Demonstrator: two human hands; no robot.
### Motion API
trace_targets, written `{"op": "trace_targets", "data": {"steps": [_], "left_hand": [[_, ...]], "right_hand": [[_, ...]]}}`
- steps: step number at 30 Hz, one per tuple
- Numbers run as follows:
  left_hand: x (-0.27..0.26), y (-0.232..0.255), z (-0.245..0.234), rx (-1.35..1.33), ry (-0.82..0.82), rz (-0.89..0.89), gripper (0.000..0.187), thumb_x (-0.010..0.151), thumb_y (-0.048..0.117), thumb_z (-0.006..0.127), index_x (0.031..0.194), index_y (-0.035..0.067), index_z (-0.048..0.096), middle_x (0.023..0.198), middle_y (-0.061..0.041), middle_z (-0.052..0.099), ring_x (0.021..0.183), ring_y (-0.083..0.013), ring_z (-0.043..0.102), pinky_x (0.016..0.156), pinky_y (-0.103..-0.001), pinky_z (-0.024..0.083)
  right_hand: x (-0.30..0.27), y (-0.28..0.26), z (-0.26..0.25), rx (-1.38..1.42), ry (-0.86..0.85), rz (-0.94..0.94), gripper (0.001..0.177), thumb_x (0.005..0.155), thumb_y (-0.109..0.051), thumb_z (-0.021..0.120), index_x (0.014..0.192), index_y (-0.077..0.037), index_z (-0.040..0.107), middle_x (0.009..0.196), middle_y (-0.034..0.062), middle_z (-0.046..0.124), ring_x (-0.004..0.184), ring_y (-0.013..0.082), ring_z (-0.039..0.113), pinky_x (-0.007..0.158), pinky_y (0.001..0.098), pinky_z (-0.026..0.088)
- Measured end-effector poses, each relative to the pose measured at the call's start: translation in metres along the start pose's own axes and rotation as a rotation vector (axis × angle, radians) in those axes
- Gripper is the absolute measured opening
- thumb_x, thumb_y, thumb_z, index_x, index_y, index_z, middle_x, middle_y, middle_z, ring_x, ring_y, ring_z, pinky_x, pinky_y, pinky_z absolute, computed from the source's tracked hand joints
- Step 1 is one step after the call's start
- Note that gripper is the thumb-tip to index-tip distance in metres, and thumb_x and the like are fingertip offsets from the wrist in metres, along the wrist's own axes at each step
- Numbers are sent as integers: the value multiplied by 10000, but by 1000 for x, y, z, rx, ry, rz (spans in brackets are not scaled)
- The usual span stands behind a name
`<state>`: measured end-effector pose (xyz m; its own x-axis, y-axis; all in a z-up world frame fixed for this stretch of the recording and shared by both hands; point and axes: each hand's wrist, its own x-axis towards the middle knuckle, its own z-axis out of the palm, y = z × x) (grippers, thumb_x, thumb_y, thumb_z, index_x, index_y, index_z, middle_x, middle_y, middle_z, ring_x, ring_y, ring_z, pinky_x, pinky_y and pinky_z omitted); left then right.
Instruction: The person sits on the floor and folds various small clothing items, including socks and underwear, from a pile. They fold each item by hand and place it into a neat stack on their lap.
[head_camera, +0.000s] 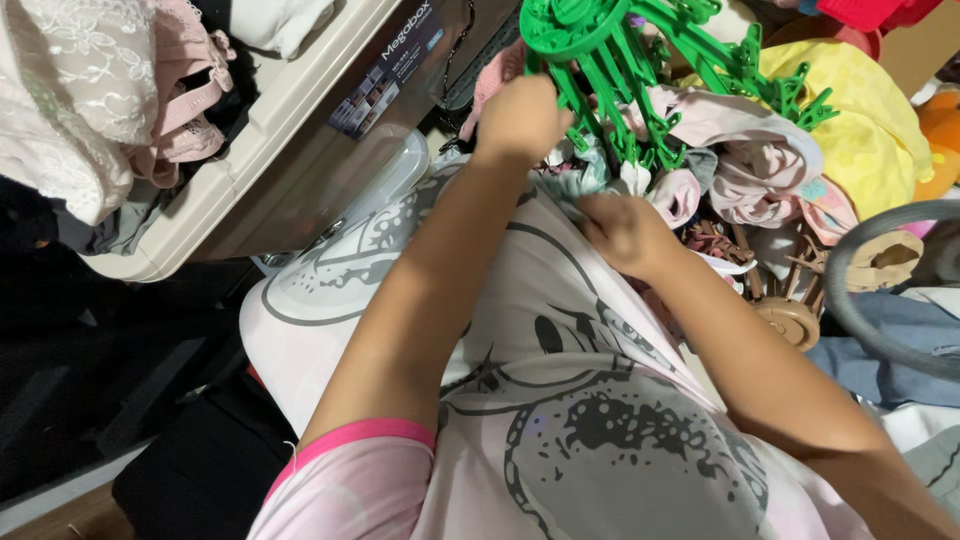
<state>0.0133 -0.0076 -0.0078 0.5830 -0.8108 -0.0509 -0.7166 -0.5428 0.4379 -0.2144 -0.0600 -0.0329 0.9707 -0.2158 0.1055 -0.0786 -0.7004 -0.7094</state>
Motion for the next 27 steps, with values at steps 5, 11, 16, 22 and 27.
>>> {"op": "trace_targets", "data": {"steps": [5, 11, 16, 22, 27], "left_hand": [[12, -14, 11, -154, 34, 59, 390, 744, 217, 772, 1085, 38, 711, 914, -196, 750, 867, -360, 733, 793, -451, 558], [12, -31, 22, -342, -71, 157, 569, 696, 135, 859, 1158, -43, 579, 1060, -237, 726, 1017, -386, 700, 869, -420, 545], [13, -39, 35, -498, -71, 160, 420, 747, 7, 781, 1115, -20, 580, 1062, -195, 736, 1038, -349, 714, 851, -410, 558], [7, -27, 14, -456, -106, 83, 353, 752, 139, 794, 1044, -3, 656, 909, -180, 736, 869, -329, 728, 777, -407, 560], [6, -9, 5, -82, -420, -182, 657, 868, 649, 617, 832, 13, 777, 820, -187, 760, 835, -321, 735, 794, -404, 524]], "right_hand": [[-26, 24, 3, -7, -163, 254, 402, 841, -180, 719, 1232, -86, 703, 1085, 204, 688, 1006, 385, 664, 892, 471, 521], [-3, 50, 21, 126, 270, 33, 551, 897, -209, 788, 1388, -43, 602, 1400, 235, 572, 1297, 408, 565, 1095, 434, 460], [27, 73, 57, -27, 386, 109, 767, 828, -214, 843, 1458, 49, 493, 1328, 269, 588, 1212, 421, 565, 1057, 426, 446], [44, 98, 77, 510, 41, 594, 303, 1036, -268, 653, 1115, 11, 744, 931, 74, 697, 845, 148, 578, 794, 319, 498], [42, 93, 70, 887, 190, 308, 235, 1105, -205, 573, 1105, -17, 714, 1014, -7, 727, 914, 94, 620, 850, 262, 500]]}}
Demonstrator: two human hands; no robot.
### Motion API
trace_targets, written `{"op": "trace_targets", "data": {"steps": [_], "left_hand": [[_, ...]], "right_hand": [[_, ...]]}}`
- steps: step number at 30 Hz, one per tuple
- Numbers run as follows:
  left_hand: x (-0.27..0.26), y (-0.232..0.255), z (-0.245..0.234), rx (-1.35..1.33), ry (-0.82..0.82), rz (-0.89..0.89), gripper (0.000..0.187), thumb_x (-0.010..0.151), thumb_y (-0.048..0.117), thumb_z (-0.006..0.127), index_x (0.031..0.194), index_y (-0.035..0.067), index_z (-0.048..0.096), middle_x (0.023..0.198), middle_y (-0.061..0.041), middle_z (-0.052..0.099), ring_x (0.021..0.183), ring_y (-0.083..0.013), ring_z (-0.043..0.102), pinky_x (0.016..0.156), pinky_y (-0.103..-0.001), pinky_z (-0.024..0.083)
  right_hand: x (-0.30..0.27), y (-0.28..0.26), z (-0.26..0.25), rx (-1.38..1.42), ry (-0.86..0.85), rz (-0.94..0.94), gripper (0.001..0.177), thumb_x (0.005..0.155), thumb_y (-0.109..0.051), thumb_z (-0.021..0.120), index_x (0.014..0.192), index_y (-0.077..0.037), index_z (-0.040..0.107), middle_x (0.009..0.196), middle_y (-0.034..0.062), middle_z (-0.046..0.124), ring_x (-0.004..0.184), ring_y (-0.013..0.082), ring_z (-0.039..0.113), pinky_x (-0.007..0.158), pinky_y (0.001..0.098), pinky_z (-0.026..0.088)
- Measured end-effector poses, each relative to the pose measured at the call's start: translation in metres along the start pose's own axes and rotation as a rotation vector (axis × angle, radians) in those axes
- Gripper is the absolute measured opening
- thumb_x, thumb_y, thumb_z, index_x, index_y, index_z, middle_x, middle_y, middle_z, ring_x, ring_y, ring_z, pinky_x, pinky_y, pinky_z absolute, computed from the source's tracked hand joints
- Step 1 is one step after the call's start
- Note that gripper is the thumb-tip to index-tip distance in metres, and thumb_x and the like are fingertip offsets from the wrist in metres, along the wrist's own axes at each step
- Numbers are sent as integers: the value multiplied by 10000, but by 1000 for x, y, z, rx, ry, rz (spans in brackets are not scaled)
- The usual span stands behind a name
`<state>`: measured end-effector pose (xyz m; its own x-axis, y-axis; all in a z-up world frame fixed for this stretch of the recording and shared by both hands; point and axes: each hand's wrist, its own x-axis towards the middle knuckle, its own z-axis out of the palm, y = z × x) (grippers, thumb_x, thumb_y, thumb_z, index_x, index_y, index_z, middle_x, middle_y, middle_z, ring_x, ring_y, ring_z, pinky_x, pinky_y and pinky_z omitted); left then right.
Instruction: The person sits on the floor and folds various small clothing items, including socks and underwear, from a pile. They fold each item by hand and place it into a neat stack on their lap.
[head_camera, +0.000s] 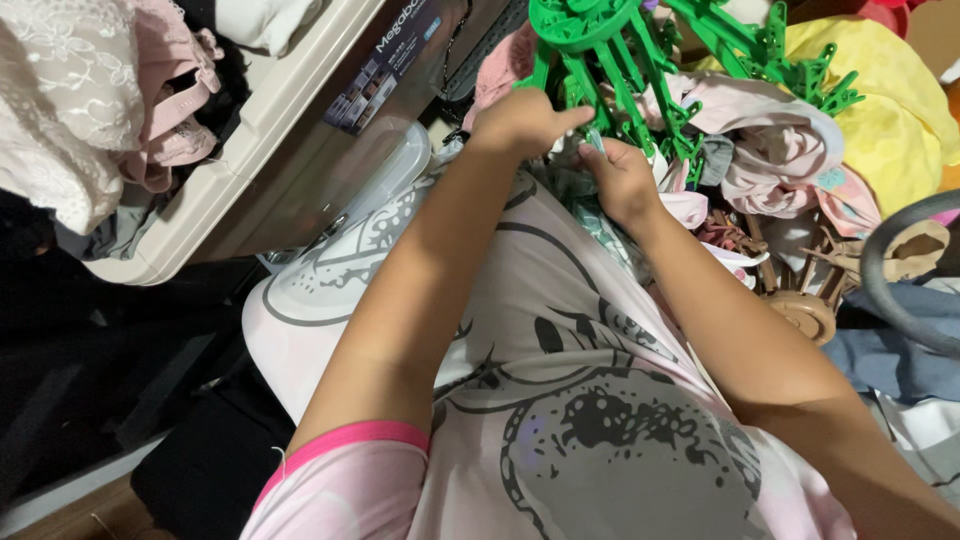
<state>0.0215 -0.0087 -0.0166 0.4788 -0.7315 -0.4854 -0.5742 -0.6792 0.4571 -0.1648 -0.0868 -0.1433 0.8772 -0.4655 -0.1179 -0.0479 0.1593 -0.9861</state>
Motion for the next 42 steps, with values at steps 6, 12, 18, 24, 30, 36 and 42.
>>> {"op": "trace_targets", "data": {"steps": [6, 12, 18, 24, 30, 36, 42], "left_hand": [[44, -22, 39, -120, -45, 145, 671, 815, 640, 692, 959, -13, 754, 923, -242, 731, 884, -361, 721, 820, -412, 545], [51, -30, 45, -132, -63, 108, 530, 709, 522, 776, 1049, 115, 778, 1028, -162, 765, 951, -313, 738, 843, -400, 558], [11, -2, 17, -79, 47, 40, 584, 567, 494, 840, 1062, 193, 763, 1069, -101, 752, 1006, -296, 710, 857, -421, 548], [11, 0, 17, -48, 36, 24, 469, 637, 414, 793, 1037, 171, 779, 1061, -104, 759, 1010, -309, 714, 856, -428, 555], [58, -31, 58, -24, -79, 404, 417, 685, 388, 759, 1018, 137, 773, 1009, -119, 776, 914, -304, 745, 816, -395, 585], [35, -20, 46, 82, -15, 322, 394, 729, 437, 699, 1047, 213, 763, 1001, -117, 754, 921, -335, 711, 788, -430, 570], [6, 9, 25, 294, 53, 205, 374, 726, 455, 665, 1014, 234, 760, 1004, -72, 756, 948, -306, 712, 778, -459, 569]], "right_hand": [[-16, -48, 30, -248, -25, -34, 262, 1018, -161, 592, 1241, -44, 664, 1012, 28, 708, 897, 113, 595, 813, 292, 503], [-24, -89, 37, -707, -83, -81, 217, 981, -217, 658, 1091, -29, 666, 944, 233, 686, 855, 394, 662, 768, 431, 519], [-17, -99, 40, -794, -166, -311, 191, 936, -174, 627, 1054, -36, 688, 1005, 233, 686, 956, 444, 650, 805, 488, 527], [-18, -97, 37, -849, -185, -262, 179, 939, -176, 629, 1031, -35, 689, 1001, 240, 683, 963, 457, 639, 809, 498, 520], [-15, -65, 39, -571, -196, -155, 227, 957, -148, 587, 1129, -17, 655, 1059, 236, 692, 983, 384, 689, 839, 434, 531], [-14, -57, 34, -575, -242, -117, 239, 991, -172, 567, 1142, -28, 684, 1067, 229, 711, 990, 363, 707, 852, 416, 534], [-17, -80, 36, -707, -280, -183, 255, 974, -189, 565, 1123, -34, 702, 1056, 240, 704, 993, 410, 677, 849, 450, 529]]}}
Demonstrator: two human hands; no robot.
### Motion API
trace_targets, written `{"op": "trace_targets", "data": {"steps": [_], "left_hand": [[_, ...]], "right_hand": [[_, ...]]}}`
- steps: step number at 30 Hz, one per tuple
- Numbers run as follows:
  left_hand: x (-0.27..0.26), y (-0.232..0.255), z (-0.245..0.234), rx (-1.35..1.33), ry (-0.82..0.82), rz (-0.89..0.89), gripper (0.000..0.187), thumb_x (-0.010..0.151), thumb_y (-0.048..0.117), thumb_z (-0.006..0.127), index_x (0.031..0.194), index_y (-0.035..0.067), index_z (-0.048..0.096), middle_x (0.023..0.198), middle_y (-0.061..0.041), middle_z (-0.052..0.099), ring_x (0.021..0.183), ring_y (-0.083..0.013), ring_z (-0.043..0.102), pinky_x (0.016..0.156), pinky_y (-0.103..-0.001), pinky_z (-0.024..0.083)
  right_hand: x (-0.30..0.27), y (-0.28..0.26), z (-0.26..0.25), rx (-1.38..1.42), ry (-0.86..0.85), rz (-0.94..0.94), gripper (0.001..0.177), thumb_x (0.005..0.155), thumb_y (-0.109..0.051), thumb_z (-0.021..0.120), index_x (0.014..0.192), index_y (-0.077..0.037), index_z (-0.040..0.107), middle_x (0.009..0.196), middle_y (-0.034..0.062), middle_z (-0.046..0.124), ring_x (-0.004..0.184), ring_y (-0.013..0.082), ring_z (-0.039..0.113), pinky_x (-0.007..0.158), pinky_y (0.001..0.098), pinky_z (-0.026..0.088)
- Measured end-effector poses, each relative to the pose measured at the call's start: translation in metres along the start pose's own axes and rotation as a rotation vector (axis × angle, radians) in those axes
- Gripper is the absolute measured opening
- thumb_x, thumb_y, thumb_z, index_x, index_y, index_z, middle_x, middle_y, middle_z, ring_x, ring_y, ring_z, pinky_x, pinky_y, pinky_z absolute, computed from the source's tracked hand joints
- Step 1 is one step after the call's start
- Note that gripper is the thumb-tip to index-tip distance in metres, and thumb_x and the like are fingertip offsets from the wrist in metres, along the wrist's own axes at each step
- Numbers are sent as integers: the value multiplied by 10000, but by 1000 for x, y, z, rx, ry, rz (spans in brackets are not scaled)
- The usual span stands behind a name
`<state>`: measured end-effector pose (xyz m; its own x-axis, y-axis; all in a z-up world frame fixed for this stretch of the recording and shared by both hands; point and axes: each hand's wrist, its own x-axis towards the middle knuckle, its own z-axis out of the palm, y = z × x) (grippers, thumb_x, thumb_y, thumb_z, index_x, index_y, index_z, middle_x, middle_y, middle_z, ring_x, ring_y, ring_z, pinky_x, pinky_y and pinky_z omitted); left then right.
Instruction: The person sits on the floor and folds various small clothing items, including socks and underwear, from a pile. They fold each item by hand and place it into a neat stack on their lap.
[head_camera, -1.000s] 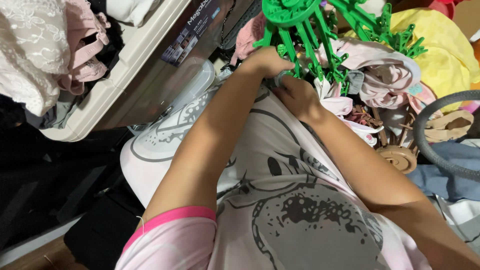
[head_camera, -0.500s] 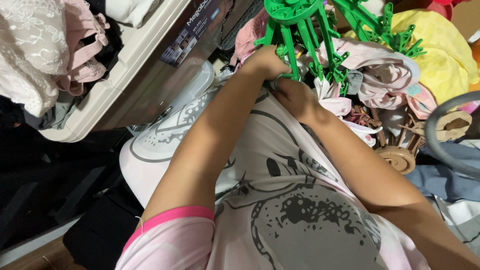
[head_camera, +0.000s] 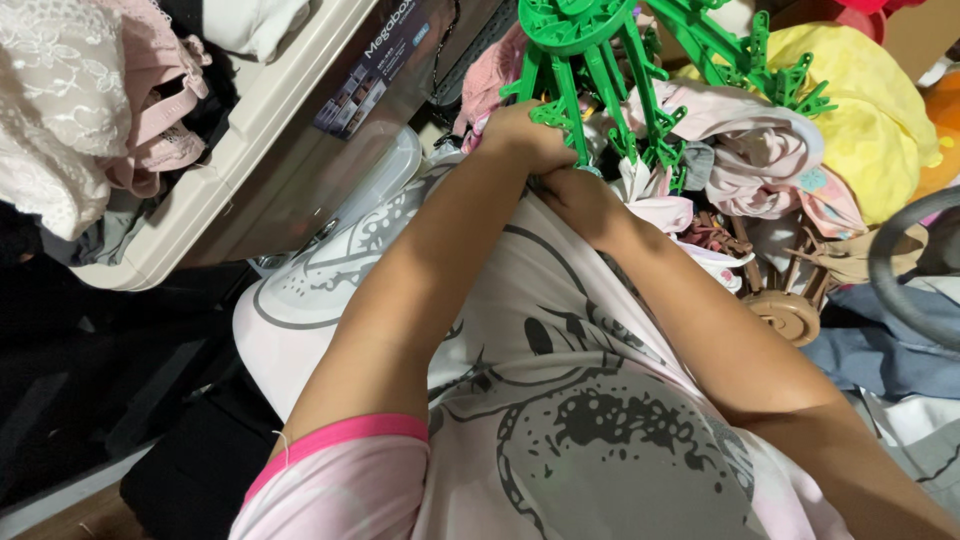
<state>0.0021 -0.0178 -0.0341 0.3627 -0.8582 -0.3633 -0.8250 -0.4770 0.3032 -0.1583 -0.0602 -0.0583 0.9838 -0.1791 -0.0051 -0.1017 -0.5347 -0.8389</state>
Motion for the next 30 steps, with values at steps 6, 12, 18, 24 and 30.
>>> {"op": "trace_targets", "data": {"steps": [6, 12, 18, 24, 30], "left_hand": [[1, -3, 7, 18, 10, 0, 425, 726, 442, 708, 1057, 177, 733, 1053, -114, 735, 989, -340, 694, 803, -480, 553], [3, -6, 4, 5, 55, -35, 488, 726, 429, 750, 1101, 119, 706, 1102, -155, 714, 1030, -374, 676, 828, -501, 537], [-6, -13, -10, -205, 121, 21, 573, 724, 370, 787, 1210, 90, 669, 1207, -194, 680, 1118, -411, 636, 893, -521, 502], [16, -38, 18, -166, 129, -22, 653, 732, 212, 725, 1362, 98, 596, 1340, -229, 584, 1197, -410, 595, 999, -481, 486], [11, -45, 17, -105, 137, 186, 546, 798, 261, 730, 1312, 100, 643, 1385, -201, 584, 1308, -377, 568, 1106, -446, 456]], "right_hand": [[-2, -10, -5, -48, -27, 43, 232, 963, -188, 571, 1084, -41, 705, 1028, 230, 705, 979, 408, 683, 834, 457, 535], [-24, -28, -41, -66, -26, 150, 305, 906, -159, 579, 1185, -75, 668, 997, 194, 719, 907, 373, 707, 798, 435, 547], [-68, -24, -124, -626, -235, 550, 395, 880, -362, 711, 1245, -213, 724, 1104, 161, 737, 1028, 356, 684, 904, 491, 534], [-54, -25, -123, -644, 113, 339, 390, 851, -360, 768, 1174, -144, 740, 1111, 180, 709, 1073, 376, 662, 891, 490, 532], [17, -18, -83, -226, 582, -57, 513, 940, -229, 793, 1350, 18, 608, 1246, 258, 666, 1138, 399, 650, 983, 435, 512]]}}
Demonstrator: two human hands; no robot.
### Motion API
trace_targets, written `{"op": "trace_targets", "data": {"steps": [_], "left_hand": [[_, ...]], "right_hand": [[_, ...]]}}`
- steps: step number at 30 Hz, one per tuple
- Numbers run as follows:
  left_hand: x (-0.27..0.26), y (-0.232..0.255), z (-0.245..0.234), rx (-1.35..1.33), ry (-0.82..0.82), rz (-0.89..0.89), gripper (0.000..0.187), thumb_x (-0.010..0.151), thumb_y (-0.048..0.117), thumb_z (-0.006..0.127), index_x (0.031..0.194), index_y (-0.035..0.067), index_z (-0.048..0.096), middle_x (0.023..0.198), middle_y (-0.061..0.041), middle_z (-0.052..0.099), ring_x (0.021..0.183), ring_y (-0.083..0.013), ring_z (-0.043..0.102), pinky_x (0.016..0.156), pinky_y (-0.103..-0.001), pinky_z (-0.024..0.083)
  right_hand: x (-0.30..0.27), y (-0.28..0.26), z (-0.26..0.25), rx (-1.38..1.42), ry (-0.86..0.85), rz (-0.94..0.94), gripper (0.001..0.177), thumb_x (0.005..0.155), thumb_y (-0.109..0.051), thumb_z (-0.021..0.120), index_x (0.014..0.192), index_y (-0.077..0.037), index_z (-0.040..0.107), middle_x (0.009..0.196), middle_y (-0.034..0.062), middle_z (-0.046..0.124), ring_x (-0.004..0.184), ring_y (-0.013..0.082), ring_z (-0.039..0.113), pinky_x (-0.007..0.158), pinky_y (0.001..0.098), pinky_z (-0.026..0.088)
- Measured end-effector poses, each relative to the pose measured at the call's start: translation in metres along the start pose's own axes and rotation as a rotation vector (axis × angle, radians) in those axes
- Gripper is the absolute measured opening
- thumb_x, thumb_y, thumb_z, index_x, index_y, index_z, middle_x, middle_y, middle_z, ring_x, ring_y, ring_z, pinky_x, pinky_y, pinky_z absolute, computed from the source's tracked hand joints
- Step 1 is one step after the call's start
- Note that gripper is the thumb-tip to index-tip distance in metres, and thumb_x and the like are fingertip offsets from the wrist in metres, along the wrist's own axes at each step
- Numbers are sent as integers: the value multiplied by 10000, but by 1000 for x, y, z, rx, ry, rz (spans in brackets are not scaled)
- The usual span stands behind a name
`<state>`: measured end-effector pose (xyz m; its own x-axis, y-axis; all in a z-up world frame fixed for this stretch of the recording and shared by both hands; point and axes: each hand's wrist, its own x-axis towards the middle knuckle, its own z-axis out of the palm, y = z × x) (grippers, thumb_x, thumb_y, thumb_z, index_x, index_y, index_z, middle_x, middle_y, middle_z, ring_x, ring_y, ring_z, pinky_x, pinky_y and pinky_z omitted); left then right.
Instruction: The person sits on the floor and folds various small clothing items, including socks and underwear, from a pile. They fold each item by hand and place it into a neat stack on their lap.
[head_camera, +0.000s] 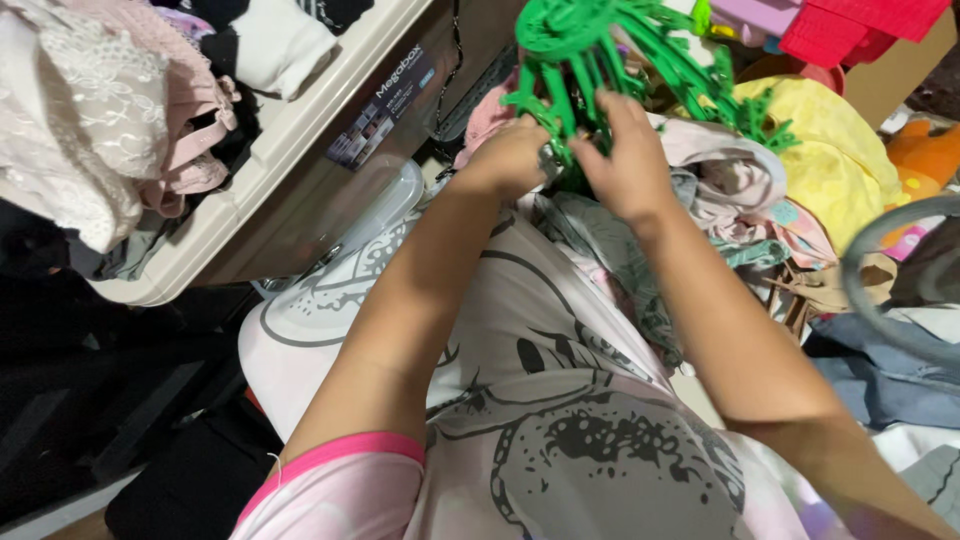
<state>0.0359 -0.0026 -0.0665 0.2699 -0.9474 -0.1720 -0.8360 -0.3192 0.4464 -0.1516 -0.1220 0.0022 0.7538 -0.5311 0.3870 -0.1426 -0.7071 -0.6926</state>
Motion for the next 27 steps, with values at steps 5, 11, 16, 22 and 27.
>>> {"op": "trace_targets", "data": {"steps": [5, 11, 16, 22, 27], "left_hand": [[-20, 26, -31, -34, 130, 247, 641, 687, 195, 752, 1303, 54, 643, 1463, -288, 445, 1270, -500, 469, 1047, -541, 403], [-43, 59, -57, 24, 76, 55, 486, 749, 226, 711, 1231, 164, 710, 1232, -130, 657, 1214, -345, 569, 1004, -487, 463], [-65, 57, -75, -72, 313, -213, 184, 882, 228, 673, 1023, 146, 757, 1143, -91, 708, 1132, -330, 639, 972, -467, 506], [-107, 42, -106, -302, 692, 29, 498, 767, 198, 718, 1242, 66, 648, 1235, -172, 658, 1163, -381, 609, 1016, -450, 489], [-112, 40, -111, -268, 536, -35, 798, 633, 363, 882, 1296, 30, 587, 1296, -272, 580, 1182, -451, 531, 966, -493, 429]], "right_hand": [[11, 14, 34, 269, 66, 310, 472, 931, -266, 798, 1301, -36, 617, 1138, 174, 726, 1058, 271, 710, 928, 373, 527], [10, 19, 43, 269, 112, 352, 194, 989, -184, 747, 1096, -34, 685, 925, 96, 718, 847, 170, 650, 812, 314, 527], [29, 2, 18, 561, 220, 115, 135, 1055, -29, 627, 1177, 11, 669, 1116, 36, 715, 1007, 119, 625, 924, 292, 508], [51, -47, -38, 928, 219, 171, 148, 1056, -18, 571, 1196, -16, 621, 1079, 0, 708, 907, 87, 638, 843, 263, 535], [63, -83, -47, 939, 229, 86, 132, 1076, -2, 606, 1203, -15, 640, 1019, -14, 656, 859, 77, 564, 783, 253, 473]]}}
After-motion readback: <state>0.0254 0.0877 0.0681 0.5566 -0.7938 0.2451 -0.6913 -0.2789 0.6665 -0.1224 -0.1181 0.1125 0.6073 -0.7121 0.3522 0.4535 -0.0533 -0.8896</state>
